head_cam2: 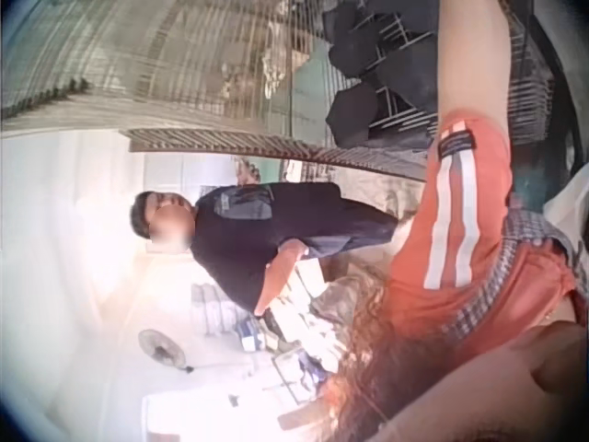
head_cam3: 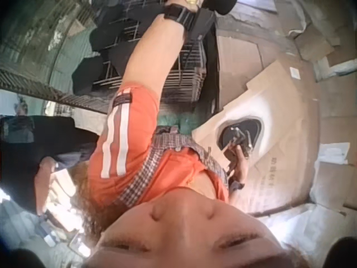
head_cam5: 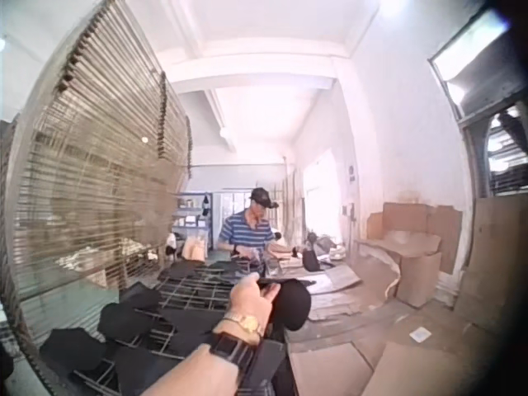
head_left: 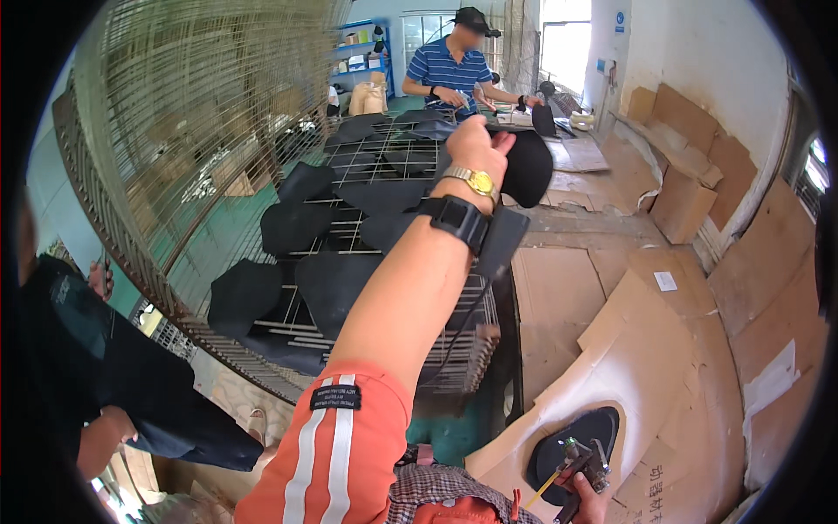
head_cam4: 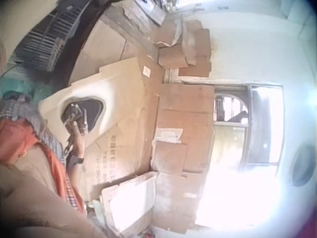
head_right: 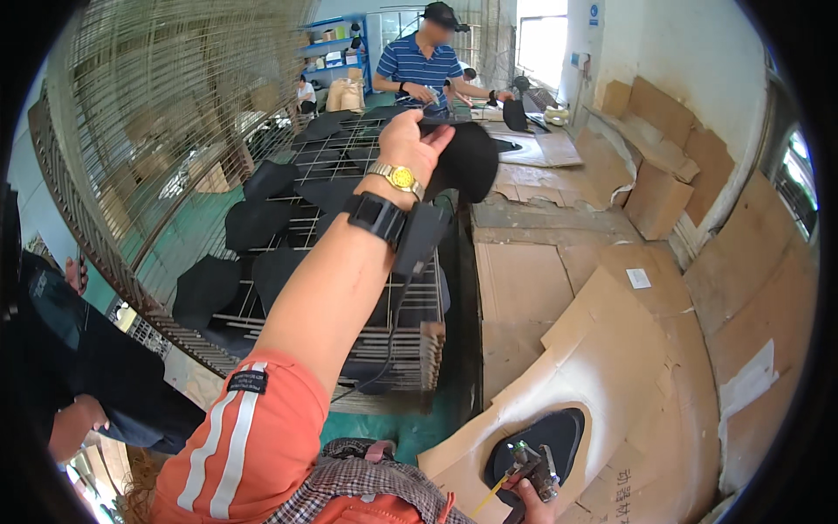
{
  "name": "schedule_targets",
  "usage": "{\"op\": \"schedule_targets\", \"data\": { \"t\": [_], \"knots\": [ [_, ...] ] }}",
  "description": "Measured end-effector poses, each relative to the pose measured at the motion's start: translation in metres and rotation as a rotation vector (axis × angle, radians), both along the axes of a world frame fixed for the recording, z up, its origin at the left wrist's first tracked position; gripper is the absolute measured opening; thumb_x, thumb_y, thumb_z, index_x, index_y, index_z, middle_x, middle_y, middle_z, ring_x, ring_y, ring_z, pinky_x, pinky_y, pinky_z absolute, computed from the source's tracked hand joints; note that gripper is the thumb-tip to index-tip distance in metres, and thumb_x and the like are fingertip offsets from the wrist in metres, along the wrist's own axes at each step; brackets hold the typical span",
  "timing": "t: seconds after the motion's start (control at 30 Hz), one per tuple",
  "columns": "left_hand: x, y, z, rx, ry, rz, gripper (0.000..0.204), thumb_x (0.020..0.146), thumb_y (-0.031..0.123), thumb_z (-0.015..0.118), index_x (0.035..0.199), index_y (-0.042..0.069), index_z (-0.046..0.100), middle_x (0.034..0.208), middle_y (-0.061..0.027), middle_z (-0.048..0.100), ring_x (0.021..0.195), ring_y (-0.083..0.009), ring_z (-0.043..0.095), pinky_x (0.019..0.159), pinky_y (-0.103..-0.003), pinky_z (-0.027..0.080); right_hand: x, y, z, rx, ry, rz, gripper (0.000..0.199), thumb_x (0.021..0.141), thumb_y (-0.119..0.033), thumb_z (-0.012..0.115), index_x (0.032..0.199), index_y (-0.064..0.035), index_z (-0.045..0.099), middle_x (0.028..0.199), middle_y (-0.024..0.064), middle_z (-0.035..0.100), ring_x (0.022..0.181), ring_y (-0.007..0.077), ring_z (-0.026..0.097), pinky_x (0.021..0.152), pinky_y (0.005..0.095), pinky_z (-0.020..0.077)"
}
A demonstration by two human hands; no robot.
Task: The person repeatedly picks up black shoe parts from a cardboard surface, sprays them with a handheld spray gun, and places them onto a metal drying rack. The process involves handling the parts one at a time and moving them between the work surface and the rack.
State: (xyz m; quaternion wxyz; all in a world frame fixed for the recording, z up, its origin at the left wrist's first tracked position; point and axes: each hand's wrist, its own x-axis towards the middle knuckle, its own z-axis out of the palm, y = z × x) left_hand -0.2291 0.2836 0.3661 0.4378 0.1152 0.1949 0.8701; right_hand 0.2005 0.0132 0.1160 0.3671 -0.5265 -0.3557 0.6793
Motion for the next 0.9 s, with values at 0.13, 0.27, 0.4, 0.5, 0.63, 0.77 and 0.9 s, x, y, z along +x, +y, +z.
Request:
{"op": "schedule_targets", "data": {
  "t": [0.13,0.27,0.4,0.5,0.63,0.77,0.9],
  "knots": [
    [-0.103,0.073,-0.012,-0.09,0.022,0.252,0.02,0.085,0.01,0.056,0.102,0.0,0.054,0.098,-0.0154,0.057,0.086,-0.0303,0.059,0.075,-0.046,0.054,-0.023,0.019,0.004,-0.104,-0.017,-0.027,0.028,0.092,-0.026,0.06,0.108,-0.0043,0.063,0.096,0.0085,0.067,0.088,0.0209,0.064,0.076,0.0321,0.0514],
    [-0.174,0.129,0.009,-0.097,0.008,0.475,0.014,0.082,0.009,0.058,0.094,0.002,0.059,0.093,-0.012,0.058,0.079,-0.0245,0.059,0.065,-0.04,0.057,-0.029,0.023,-0.02,-0.121,-0.015,-0.15,0.025,0.092,-0.026,0.06,0.103,-0.0041,0.065,0.093,0.0071,0.067,0.087,0.0197,0.063,0.076,0.0298,0.0504],
    [-0.203,0.165,-0.039,-0.066,-0.008,0.526,0.011,0.086,0.011,0.059,0.083,0.001,0.055,0.08,-0.0091,0.054,0.068,-0.0198,0.055,0.062,-0.033,0.054,-0.049,0.024,0.004,-0.082,-0.096,-0.224,0.023,0.09,-0.022,0.063,0.104,-0.0032,0.064,0.091,0.0078,0.066,0.084,0.02,0.063,0.071,0.0296,0.0513],
    [-0.205,0.183,-0.113,-0.442,-0.101,0.354,0.029,0.081,0.028,0.066,0.095,0.005,0.057,0.079,-0.0091,0.052,0.068,-0.0215,0.051,0.059,-0.038,0.046,-0.05,0.03,0.005,-0.103,-0.124,-0.242,0.024,0.088,-0.02,0.066,0.105,-0.0031,0.063,0.091,0.0082,0.066,0.081,0.0216,0.065,0.067,0.0301,0.0517],
    [-0.173,0.175,-0.145,-0.495,0.039,0.071,0.046,0.083,0.022,0.062,0.125,0.009,0.049,0.122,-0.0166,0.047,0.105,-0.0359,0.051,0.089,-0.05,0.045,-0.042,0.03,0.006,-0.174,-0.204,-0.17,0.027,0.088,-0.026,0.065,0.103,-0.0042,0.064,0.091,0.0084,0.067,0.077,0.0192,0.065,0.055,0.0269,0.047],
    [-0.087,0.148,-0.082,-0.172,-0.079,-0.051,0.042,0.085,0.014,0.06,0.122,0.002,0.046,0.12,-0.0172,0.046,0.105,-0.0364,0.053,0.088,-0.048,0.049,-0.032,0.024,-0.004,-0.211,-0.266,-0.149,0.03,0.091,-0.033,0.059,0.103,-0.0065,0.064,0.086,0.0085,0.069,0.055,0.0112,0.058,0.033,0.0223,0.0328],
    [0.024,0.07,-0.016,0.244,0.082,-0.225,0.025,0.086,0.005,0.061,0.106,-0.005,0.049,0.096,-0.0133,0.054,0.08,-0.0307,0.062,0.077,-0.04,0.055,-0.016,0.009,0.001,-0.134,-0.24,-0.168,0.024,0.092,-0.028,0.059,0.104,-0.0071,0.063,0.084,0.0083,0.068,0.04,0.0086,0.047,0.034,0.0214,0.0327]
  ]
}}
